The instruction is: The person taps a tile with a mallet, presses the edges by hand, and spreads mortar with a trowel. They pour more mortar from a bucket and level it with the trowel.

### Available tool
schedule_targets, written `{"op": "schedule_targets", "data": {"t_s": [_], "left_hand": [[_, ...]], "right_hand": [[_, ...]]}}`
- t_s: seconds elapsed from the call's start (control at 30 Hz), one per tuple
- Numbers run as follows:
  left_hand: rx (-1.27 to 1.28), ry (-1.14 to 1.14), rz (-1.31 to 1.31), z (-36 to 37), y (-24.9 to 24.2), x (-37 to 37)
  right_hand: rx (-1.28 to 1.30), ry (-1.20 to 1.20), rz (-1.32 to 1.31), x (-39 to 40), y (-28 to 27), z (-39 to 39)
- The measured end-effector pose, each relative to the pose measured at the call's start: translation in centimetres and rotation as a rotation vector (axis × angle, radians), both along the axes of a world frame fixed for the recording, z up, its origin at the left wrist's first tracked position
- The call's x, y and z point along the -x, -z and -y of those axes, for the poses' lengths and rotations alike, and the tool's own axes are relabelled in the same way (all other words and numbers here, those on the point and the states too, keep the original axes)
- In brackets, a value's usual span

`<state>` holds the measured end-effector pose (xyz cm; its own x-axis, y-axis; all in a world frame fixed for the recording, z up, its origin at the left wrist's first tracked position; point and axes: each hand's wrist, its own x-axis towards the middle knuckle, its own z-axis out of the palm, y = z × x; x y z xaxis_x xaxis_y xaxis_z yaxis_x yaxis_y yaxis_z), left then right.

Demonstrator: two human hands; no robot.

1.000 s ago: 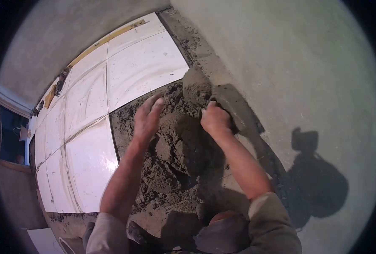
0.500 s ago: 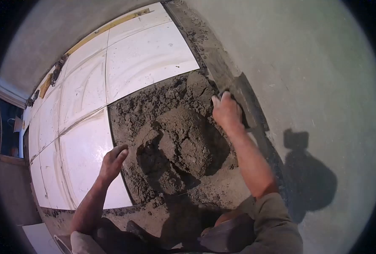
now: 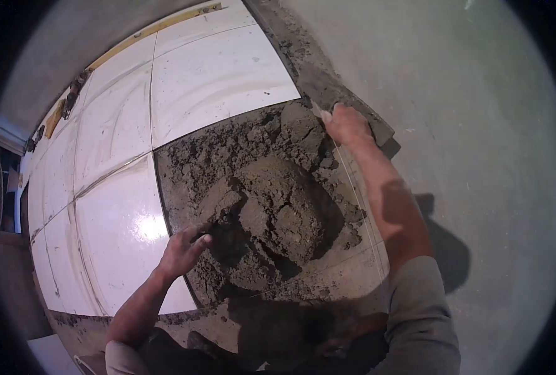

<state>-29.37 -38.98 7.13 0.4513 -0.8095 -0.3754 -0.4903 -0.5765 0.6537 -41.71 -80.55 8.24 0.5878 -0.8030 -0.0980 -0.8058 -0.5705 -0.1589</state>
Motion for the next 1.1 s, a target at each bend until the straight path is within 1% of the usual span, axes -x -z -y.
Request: {"op": "schedule_targets", "data": {"t_s": [0.07, 0.1, 0.13, 0.2, 0.23, 0.27, 0.33, 0.37, 0.4, 0.43, 0.47, 0.53, 0.57, 0.63, 0.67, 0.73, 0.8, 0.87, 0.93, 0.97, 1.0, 1.07, 1.1], "left_hand": [[0.032, -0.014, -0.041, -1.3, 0.2, -0.4], [0.027, -0.018, -0.046, -1.6, 0.0, -0.4], [0.043, -0.061, -0.082, -1.8, -0.5, -0.5], [0.058, -0.101, -0.119, -2.0, -0.9, -0.7], [0.057, -0.110, -0.113, -2.0, -1.0, -0.9], [0.063, -0.118, -0.102, -1.8, -1.1, -1.1], [0.073, -0.107, -0.077, -1.5, -1.0, -1.2], [0.120, -0.075, -0.019, -1.3, -1.2, -1.2], [0.160, -0.043, 0.034, -1.2, -1.5, -1.1], [0.159, -0.062, 0.027, -1.2, -2.1, -0.9], [0.158, -0.068, 0.025, -1.7, -2.6, -0.7], [0.147, -0.090, -0.033, -2.4, -3.3, -0.1], [0.152, -0.097, -0.032, -3.0, -3.0, 0.0], [0.086, -0.109, -0.051, -4.7, -1.9, -0.2], [0.082, -0.102, -0.041, -5.0, -1.6, -0.3], [0.113, -0.169, -0.096, -5.0, -1.8, -0.2], [0.088, -0.157, -0.080, -4.2, -2.8, -0.1], [0.129, -0.118, -0.031, -3.8, -2.9, -0.1], [0.120, -0.112, -0.034, -3.8, -2.8, 0.0], [0.116, -0.103, -0.033, -3.7, -2.7, -0.1], [0.115, -0.104, -0.037, -3.6, -2.5, 0.0], [0.048, -0.132, -0.130, -3.4, -2.0, 0.1], [0.029, -0.120, -0.131, -3.3, -1.5, 0.1]], "right_hand": [[-0.072, -0.169, -0.102, 0.1, 2.0, 1.3], [-0.106, -0.154, -0.045, 0.2, 2.7, 0.4], [-0.109, -0.156, -0.046, 0.4, 3.0, 0.0], [-0.264, -0.158, -0.062, 0.9, 2.9, -1.1], [-0.268, -0.196, -0.062, 0.9, 2.5, -2.3], [-0.264, -0.187, -0.059, 1.1, 3.2, -4.0], [-0.177, -0.234, -0.165, 1.3, 4.7, -6.6], [-0.166, -0.232, -0.155, 1.4, 4.5, -6.4], [-0.128, -0.222, -0.088, 1.8, 4.3, -6.3], [-0.097, -0.216, -0.026, 2.4, 4.1, -6.3], [-0.098, -0.221, -0.029, 2.9, 3.7, -5.7], [-0.065, 0.026, 0.113, 3.0, 1.0, -3.8], [-0.061, 0.018, 0.113, 2.7, 0.6, -2.8], [-0.014, 0.119, 0.151, 2.6, 0.9, -1.3], [-0.018, 0.126, 0.160, 2.6, 2.0, -1.6], [-0.275, 0.059, 0.069, 2.0, 4.9, -2.4], [-0.266, 0.041, 0.039, 2.2, 6.4, -4.0], [-0.253, 0.011, -0.001, 2.4, 6.0, -4.0], [-0.312, 0.024, 0.014, 3.0, 3.2, -4.0], [-0.078, 0.036, 0.138, 3.4, 4.8, -3.6], [-0.079, 0.036, 0.135, 3.2, 4.2, -3.6], [-0.322, 0.115, 0.233, 2.4, 1.4, -4.3], [-0.404, 0.076, 0.125, 1.8, 0.4, -4.9]]}}
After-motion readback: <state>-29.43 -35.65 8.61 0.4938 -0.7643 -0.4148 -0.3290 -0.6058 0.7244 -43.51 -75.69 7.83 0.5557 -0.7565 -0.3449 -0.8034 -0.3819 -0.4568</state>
